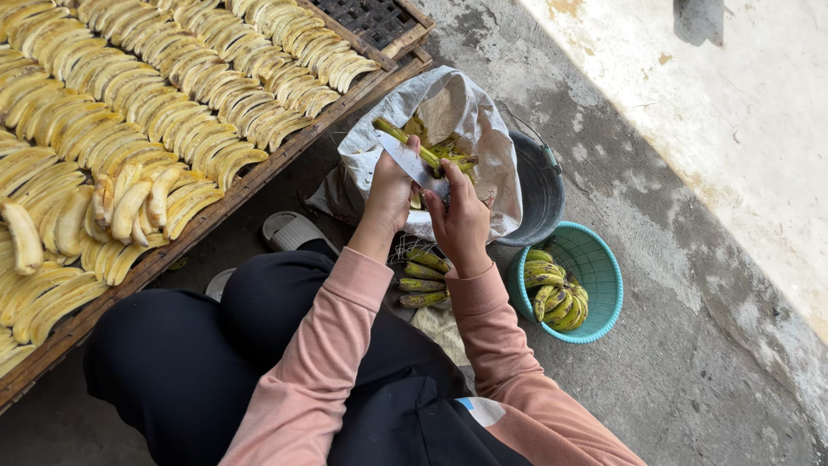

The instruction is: The person sits on the ground peeling bananas with a knife, drops the peels into a sack, and arranges the peeled banana halves in rows on woven bamboo drying trays. They take whole bananas from a plastic basket, slice them lengthwise, and place the slices onto the trays.

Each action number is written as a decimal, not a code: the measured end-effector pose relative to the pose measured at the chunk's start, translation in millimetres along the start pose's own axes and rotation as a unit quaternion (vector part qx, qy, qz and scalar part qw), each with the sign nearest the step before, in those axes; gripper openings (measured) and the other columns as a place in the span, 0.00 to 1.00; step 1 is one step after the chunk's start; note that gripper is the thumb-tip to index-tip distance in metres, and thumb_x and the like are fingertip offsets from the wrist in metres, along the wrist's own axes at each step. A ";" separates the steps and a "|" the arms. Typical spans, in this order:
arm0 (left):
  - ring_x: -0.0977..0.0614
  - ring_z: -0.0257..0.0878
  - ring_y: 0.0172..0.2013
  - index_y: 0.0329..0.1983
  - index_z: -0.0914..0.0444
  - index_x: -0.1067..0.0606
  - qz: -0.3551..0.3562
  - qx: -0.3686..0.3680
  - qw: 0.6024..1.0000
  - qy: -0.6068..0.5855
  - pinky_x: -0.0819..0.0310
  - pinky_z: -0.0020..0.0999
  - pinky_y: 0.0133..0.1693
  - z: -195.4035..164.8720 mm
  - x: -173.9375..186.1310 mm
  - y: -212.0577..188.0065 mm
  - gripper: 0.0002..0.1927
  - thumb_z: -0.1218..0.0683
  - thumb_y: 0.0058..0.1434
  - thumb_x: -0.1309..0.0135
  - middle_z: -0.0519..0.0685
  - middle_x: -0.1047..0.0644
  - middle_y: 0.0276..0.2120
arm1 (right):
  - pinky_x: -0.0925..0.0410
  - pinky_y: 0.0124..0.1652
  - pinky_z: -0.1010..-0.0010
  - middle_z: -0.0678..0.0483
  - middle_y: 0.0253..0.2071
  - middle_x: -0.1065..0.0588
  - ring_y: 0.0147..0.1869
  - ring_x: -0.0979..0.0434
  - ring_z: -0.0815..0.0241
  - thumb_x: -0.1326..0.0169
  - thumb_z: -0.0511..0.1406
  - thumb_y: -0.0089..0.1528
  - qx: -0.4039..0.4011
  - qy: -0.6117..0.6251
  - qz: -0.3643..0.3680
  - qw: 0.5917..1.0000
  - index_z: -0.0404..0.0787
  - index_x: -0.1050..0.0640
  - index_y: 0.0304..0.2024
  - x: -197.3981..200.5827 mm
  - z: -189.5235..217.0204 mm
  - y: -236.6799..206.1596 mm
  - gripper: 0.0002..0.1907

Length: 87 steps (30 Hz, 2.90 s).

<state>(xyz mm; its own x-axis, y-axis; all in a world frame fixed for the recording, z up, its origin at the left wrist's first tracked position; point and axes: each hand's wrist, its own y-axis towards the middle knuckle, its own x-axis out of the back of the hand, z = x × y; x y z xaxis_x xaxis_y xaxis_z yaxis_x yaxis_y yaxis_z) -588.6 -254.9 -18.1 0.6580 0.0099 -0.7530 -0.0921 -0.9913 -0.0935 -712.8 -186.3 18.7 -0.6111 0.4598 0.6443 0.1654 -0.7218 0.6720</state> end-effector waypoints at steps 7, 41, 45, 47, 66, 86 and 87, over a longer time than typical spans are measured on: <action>0.19 0.31 0.33 0.51 0.61 0.30 0.081 0.100 0.988 0.084 0.19 0.28 0.35 -27.7 21.0 3.4 0.17 0.45 0.68 0.46 0.43 0.23 0.36 | 0.38 0.28 0.76 0.56 0.34 0.30 0.30 0.34 0.70 0.52 0.38 0.76 -0.170 0.403 0.192 0.879 0.38 0.29 0.64 6.7 -37.1 19.8 0.16; 0.18 0.36 0.41 0.53 0.63 0.25 -0.036 0.089 0.988 -0.122 0.21 0.32 0.43 20.2 24.9 28.5 0.12 0.53 0.72 0.53 0.48 0.20 0.42 | 0.33 0.33 0.76 0.59 0.33 0.23 0.33 0.26 0.72 0.48 0.37 0.70 -0.355 0.519 0.078 0.773 0.38 0.20 0.41 -54.3 -65.6 60.2 0.09; 0.20 0.39 0.42 0.57 0.63 0.28 -0.171 -0.122 0.920 0.330 0.20 0.32 0.44 -0.9 14.4 17.1 0.17 0.50 0.70 0.48 0.52 0.23 0.45 | 0.40 0.23 0.77 0.61 0.26 0.28 0.24 0.34 0.73 0.49 0.39 0.70 -0.353 0.449 0.038 0.820 0.39 0.22 0.41 -48.2 -72.5 57.1 0.10; 0.18 0.37 0.45 0.56 0.62 0.27 -0.115 -0.102 0.941 0.300 0.19 0.30 0.47 -7.2 4.6 9.4 0.17 0.46 0.75 0.54 0.49 0.20 0.46 | 0.37 0.32 0.78 0.61 0.32 0.27 0.32 0.32 0.74 0.48 0.37 0.74 -0.233 0.407 0.021 0.883 0.37 0.22 0.43 -50.9 -75.2 56.6 0.09; 0.23 0.39 0.46 0.62 0.62 0.34 -0.037 -0.098 0.932 -0.347 0.21 0.53 0.57 12.5 66.8 54.2 0.18 0.46 0.80 0.64 0.51 0.30 0.44 | 0.26 0.36 0.84 0.57 0.41 0.24 0.40 0.21 0.72 0.42 0.35 0.68 -0.155 0.269 0.081 0.947 0.37 0.29 0.62 -9.3 -53.3 63.8 0.22; 0.20 0.37 0.44 0.61 0.60 0.32 -0.009 0.010 0.901 -0.434 0.15 0.40 0.48 7.9 55.1 44.3 0.16 0.50 0.76 0.63 0.48 0.27 0.44 | 0.29 0.41 0.77 0.52 0.44 0.25 0.44 0.24 0.64 0.32 0.38 0.63 -0.083 0.057 -0.005 0.995 0.35 0.25 0.57 -38.8 -63.3 45.7 0.24; 0.21 0.36 0.41 0.60 0.58 0.31 -0.028 -0.007 0.916 -0.400 0.17 0.35 0.44 5.2 55.4 43.4 0.17 0.47 0.75 0.62 0.48 0.26 0.43 | 0.29 0.41 0.76 0.49 0.45 0.27 0.45 0.25 0.63 0.31 0.39 0.62 -0.038 -0.017 0.013 0.999 0.34 0.26 0.62 -34.9 -63.8 46.7 0.30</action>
<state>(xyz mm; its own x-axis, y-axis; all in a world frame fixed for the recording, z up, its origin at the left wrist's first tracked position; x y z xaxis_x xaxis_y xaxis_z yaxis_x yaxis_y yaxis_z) -560.0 -296.7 -67.3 -0.0983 0.1491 -0.9839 -0.0624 -0.9877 -0.1435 -733.2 -269.1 4.2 -0.5810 0.4564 0.6739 0.1207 -0.7705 0.6259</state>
